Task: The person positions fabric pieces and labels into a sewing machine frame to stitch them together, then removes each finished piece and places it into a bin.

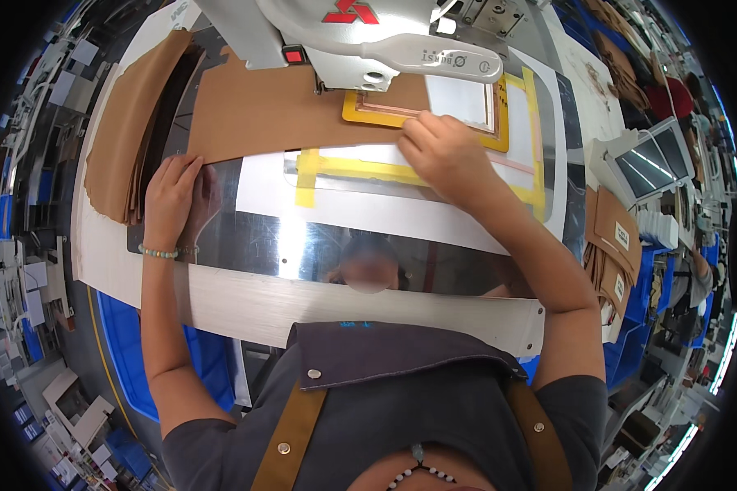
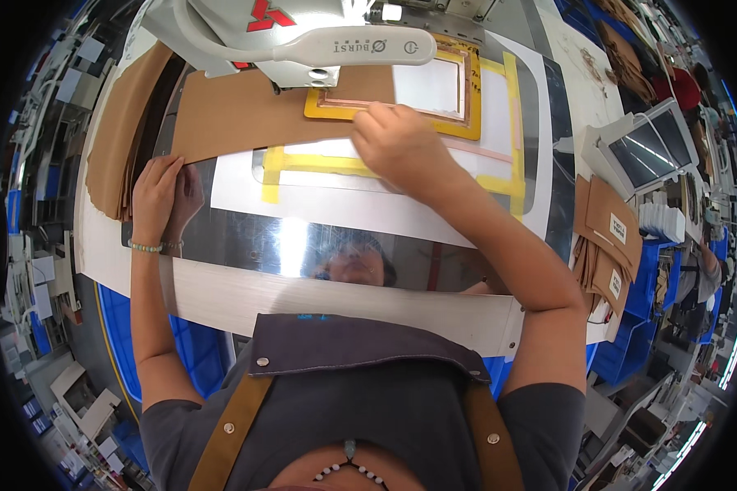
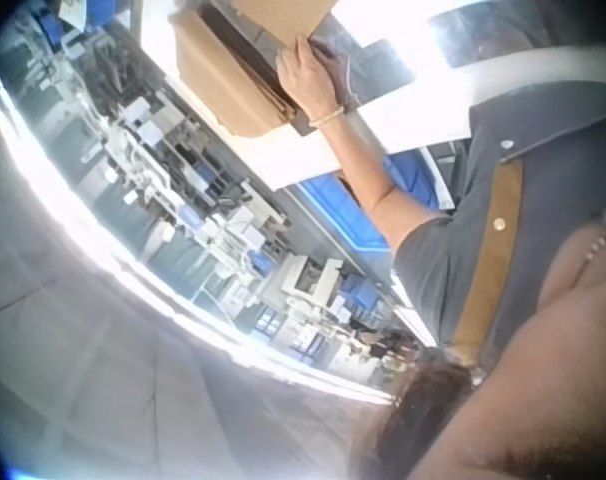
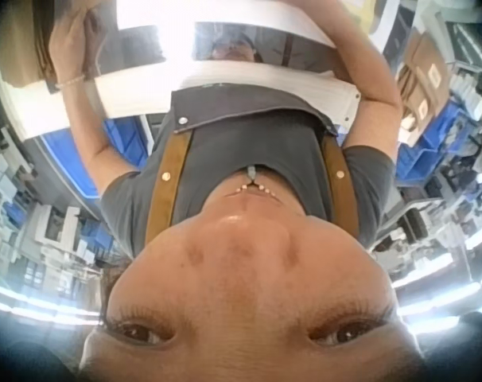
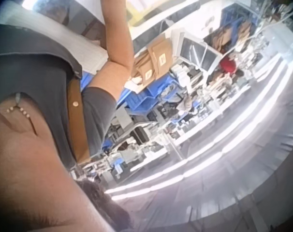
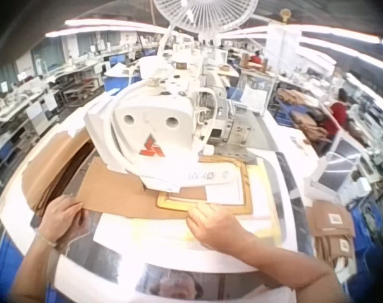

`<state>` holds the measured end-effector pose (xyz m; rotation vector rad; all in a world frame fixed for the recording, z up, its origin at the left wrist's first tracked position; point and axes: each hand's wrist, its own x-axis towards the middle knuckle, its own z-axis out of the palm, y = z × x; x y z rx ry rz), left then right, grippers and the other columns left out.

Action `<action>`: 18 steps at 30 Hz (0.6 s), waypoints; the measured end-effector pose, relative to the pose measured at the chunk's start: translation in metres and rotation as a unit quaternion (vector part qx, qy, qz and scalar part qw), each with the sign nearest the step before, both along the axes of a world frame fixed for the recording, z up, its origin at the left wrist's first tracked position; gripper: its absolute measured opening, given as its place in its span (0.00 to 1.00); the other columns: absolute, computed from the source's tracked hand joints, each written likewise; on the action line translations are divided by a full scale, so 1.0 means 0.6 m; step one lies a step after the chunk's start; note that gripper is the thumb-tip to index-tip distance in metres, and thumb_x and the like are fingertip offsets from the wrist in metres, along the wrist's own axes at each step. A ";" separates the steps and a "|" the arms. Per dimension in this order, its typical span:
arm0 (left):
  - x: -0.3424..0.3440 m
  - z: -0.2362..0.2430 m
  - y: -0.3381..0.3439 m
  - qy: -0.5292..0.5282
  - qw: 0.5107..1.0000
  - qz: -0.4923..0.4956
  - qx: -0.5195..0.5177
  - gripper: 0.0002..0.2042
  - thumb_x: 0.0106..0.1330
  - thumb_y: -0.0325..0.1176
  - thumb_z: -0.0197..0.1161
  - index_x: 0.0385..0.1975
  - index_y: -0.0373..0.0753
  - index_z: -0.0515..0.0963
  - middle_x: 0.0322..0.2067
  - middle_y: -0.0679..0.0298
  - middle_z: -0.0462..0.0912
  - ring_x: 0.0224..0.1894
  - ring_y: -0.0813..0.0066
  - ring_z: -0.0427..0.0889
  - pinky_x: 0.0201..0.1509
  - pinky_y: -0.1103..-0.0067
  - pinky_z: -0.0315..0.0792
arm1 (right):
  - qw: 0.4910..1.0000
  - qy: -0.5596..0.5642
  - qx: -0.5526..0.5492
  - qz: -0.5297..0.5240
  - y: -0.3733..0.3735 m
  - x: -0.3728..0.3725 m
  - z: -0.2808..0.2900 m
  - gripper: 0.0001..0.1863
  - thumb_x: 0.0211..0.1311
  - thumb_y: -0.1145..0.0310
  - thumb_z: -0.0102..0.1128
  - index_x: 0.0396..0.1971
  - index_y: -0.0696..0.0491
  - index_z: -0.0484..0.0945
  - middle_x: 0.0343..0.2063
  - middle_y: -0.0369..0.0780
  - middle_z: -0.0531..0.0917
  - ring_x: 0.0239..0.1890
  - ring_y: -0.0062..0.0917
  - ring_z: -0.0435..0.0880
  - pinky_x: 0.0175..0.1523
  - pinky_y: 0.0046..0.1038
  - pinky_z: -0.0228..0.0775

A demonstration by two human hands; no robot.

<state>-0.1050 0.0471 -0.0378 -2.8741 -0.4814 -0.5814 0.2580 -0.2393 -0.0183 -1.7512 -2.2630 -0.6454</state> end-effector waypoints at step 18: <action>0.248 0.003 -0.061 0.051 0.968 -0.244 0.001 0.20 0.66 0.27 0.66 0.59 0.37 0.83 0.55 0.57 0.85 0.61 0.56 0.83 0.61 0.66 0.78 | 0.979 -0.026 0.007 -0.201 -0.234 0.130 -0.008 0.11 0.53 0.77 0.66 0.38 0.58 0.85 0.38 0.36 0.83 0.43 0.29 0.84 0.43 0.29 0.78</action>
